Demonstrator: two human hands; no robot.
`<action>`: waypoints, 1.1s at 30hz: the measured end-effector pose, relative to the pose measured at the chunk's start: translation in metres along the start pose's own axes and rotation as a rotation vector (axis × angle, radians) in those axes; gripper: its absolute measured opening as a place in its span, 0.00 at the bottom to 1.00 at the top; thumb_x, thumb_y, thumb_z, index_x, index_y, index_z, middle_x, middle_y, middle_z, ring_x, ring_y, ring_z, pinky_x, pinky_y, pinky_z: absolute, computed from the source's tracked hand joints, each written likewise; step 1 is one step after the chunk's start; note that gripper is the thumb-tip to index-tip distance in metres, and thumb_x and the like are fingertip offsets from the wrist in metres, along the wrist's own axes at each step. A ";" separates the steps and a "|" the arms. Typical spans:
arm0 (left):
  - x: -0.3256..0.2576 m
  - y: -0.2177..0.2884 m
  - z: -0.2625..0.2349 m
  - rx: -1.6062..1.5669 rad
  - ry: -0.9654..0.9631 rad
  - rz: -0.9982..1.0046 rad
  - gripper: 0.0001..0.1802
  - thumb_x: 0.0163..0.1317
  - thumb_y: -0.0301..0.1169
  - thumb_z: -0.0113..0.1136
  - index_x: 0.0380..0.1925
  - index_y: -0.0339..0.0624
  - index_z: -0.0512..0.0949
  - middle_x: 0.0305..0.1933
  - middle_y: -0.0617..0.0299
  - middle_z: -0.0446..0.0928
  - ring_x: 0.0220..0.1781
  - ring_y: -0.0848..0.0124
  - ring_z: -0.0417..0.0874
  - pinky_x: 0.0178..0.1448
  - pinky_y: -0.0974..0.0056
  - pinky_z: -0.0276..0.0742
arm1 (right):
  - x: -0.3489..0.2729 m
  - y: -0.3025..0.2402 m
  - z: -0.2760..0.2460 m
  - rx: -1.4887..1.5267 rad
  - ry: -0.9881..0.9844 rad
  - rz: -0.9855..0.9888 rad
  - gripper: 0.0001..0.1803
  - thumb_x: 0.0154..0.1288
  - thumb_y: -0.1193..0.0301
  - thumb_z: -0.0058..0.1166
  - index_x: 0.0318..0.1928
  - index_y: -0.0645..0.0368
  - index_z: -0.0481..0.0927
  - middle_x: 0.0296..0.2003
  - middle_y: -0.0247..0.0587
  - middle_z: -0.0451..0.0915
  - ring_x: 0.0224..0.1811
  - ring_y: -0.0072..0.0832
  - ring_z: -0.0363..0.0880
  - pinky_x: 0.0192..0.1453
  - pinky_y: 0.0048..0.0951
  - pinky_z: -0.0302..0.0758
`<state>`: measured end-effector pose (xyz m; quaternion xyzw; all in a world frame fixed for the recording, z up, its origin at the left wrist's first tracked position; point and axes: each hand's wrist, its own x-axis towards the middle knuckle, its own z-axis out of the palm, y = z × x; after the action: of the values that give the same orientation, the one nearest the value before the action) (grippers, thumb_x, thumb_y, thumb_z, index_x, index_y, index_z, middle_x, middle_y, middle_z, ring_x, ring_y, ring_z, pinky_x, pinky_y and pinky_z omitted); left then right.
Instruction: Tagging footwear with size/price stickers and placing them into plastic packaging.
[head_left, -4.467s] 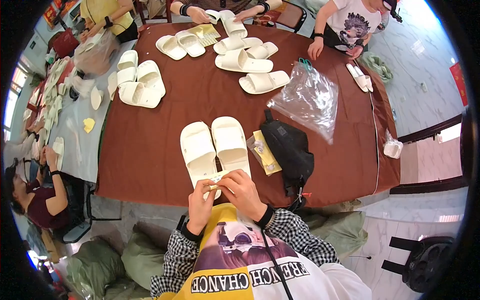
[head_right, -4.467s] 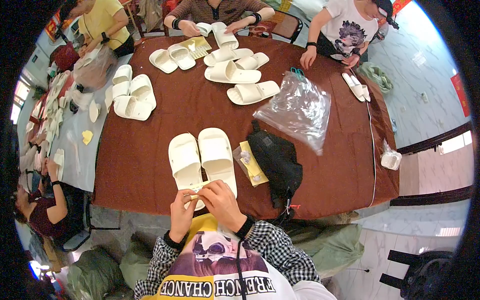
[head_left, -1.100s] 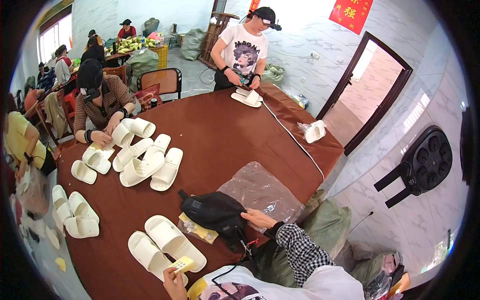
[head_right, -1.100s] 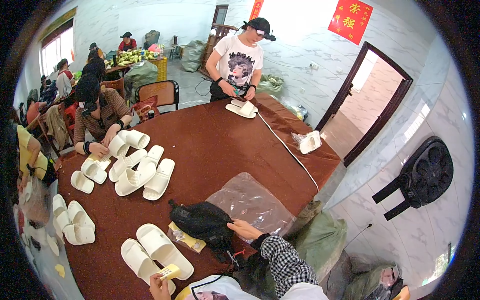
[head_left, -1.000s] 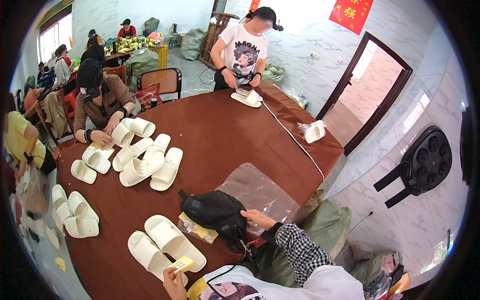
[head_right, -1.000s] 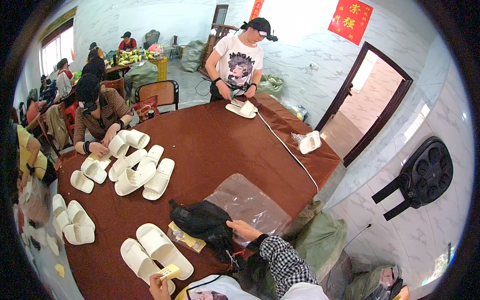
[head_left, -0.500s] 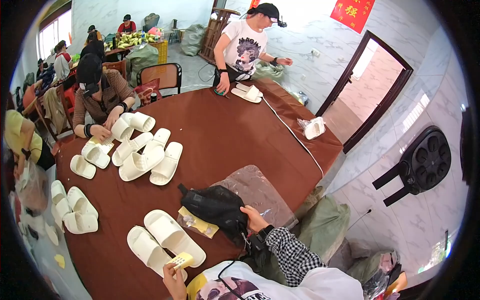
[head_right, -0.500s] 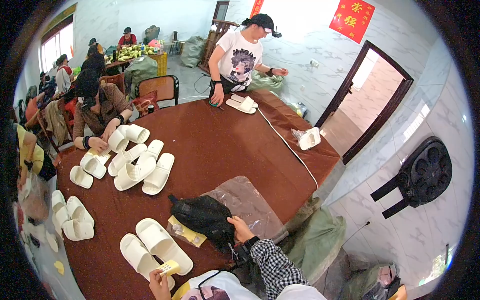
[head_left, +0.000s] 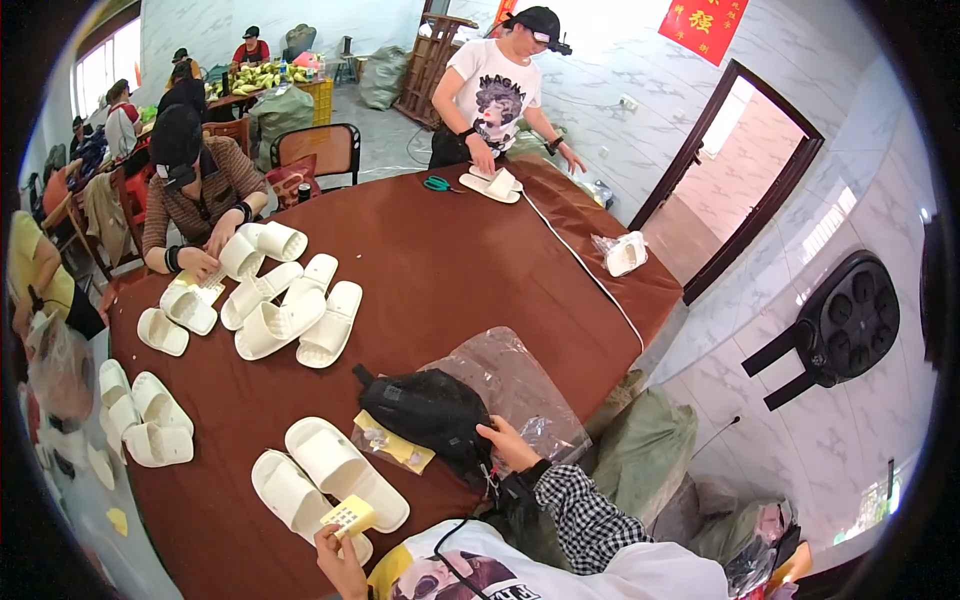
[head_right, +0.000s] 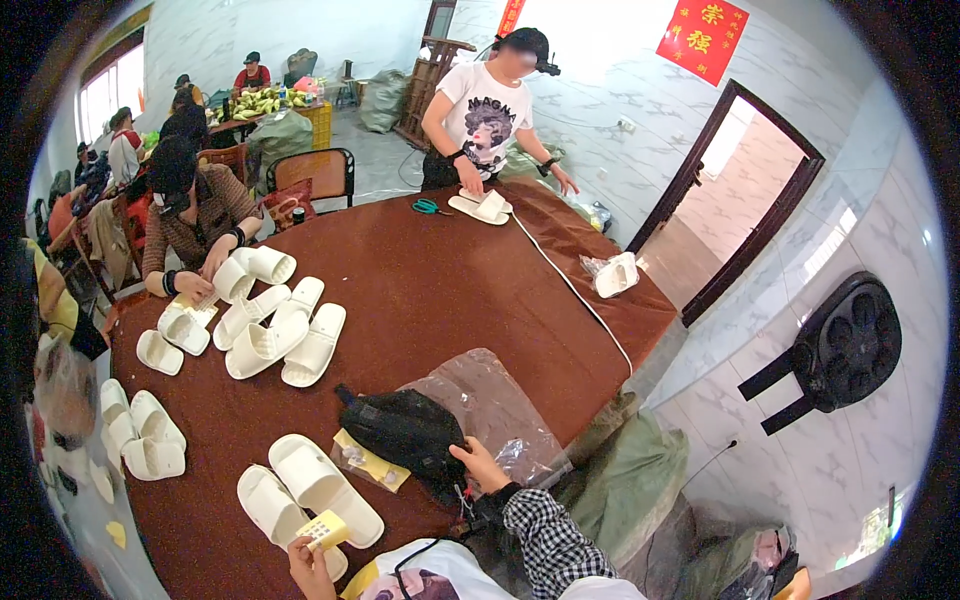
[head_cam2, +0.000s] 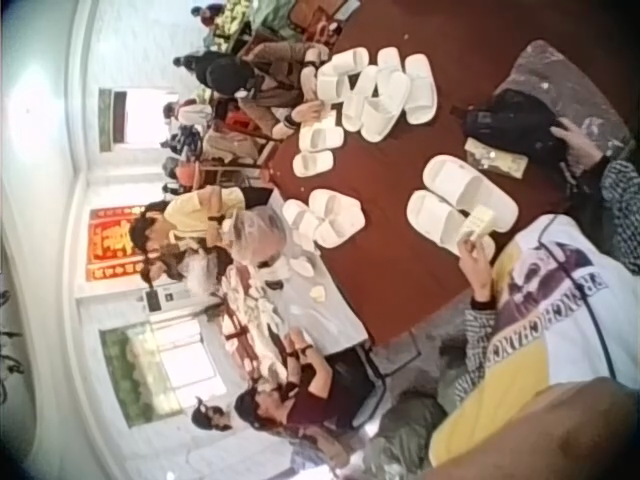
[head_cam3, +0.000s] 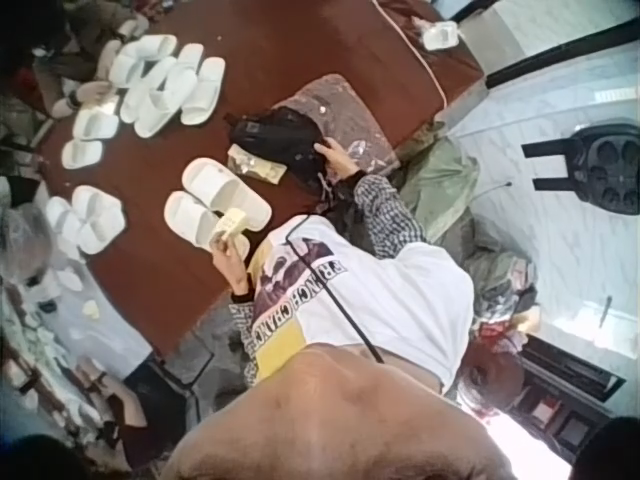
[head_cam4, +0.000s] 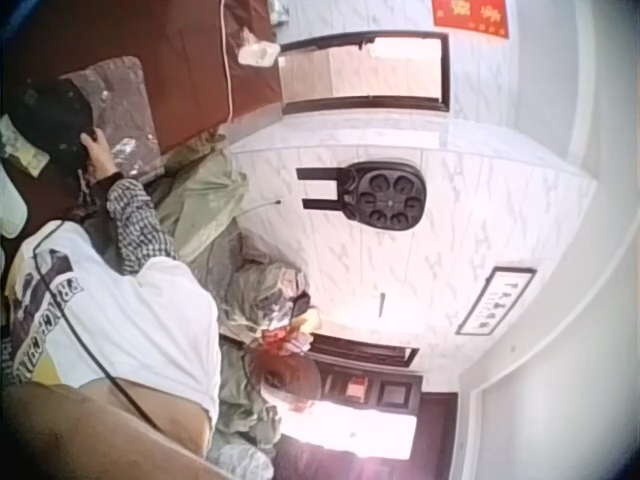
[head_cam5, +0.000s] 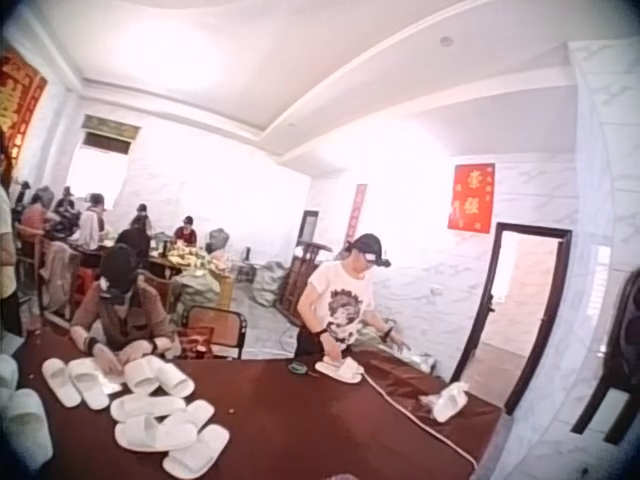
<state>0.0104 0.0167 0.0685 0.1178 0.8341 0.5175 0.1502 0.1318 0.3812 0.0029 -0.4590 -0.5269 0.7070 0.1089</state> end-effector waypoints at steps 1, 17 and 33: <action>-0.001 -0.001 -0.001 -0.026 0.039 0.004 0.15 0.69 0.29 0.57 0.51 0.32 0.74 0.44 0.48 0.81 0.46 0.62 0.83 0.49 0.61 0.78 | 0.002 0.004 0.001 0.029 -0.046 -0.114 0.25 0.70 0.62 0.56 0.61 0.65 0.69 0.53 0.44 0.75 0.54 0.32 0.73 0.60 0.31 0.68; 0.014 -0.037 -0.025 -0.335 0.427 0.063 0.17 0.70 0.19 0.49 0.57 0.32 0.75 0.54 0.57 0.77 0.54 0.70 0.77 0.60 0.67 0.71 | -0.068 -0.035 0.158 -0.628 -0.551 -0.733 0.09 0.65 0.77 0.55 0.44 0.61 0.82 0.39 0.44 0.80 0.42 0.40 0.80 0.44 0.33 0.76; 0.004 -0.092 -0.010 0.471 0.087 -0.165 0.74 0.37 0.44 0.81 0.76 0.39 0.36 0.78 0.45 0.45 0.80 0.49 0.41 0.77 0.36 0.31 | -0.058 0.047 0.268 -1.070 -0.757 -1.054 0.05 0.62 0.73 0.54 0.38 0.58 0.79 0.37 0.44 0.77 0.38 0.46 0.80 0.39 0.44 0.77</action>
<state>-0.0008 -0.0305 -0.0104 0.0589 0.9441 0.2996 0.1245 -0.0249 0.1515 0.0006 0.1257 -0.9375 0.3244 0.0085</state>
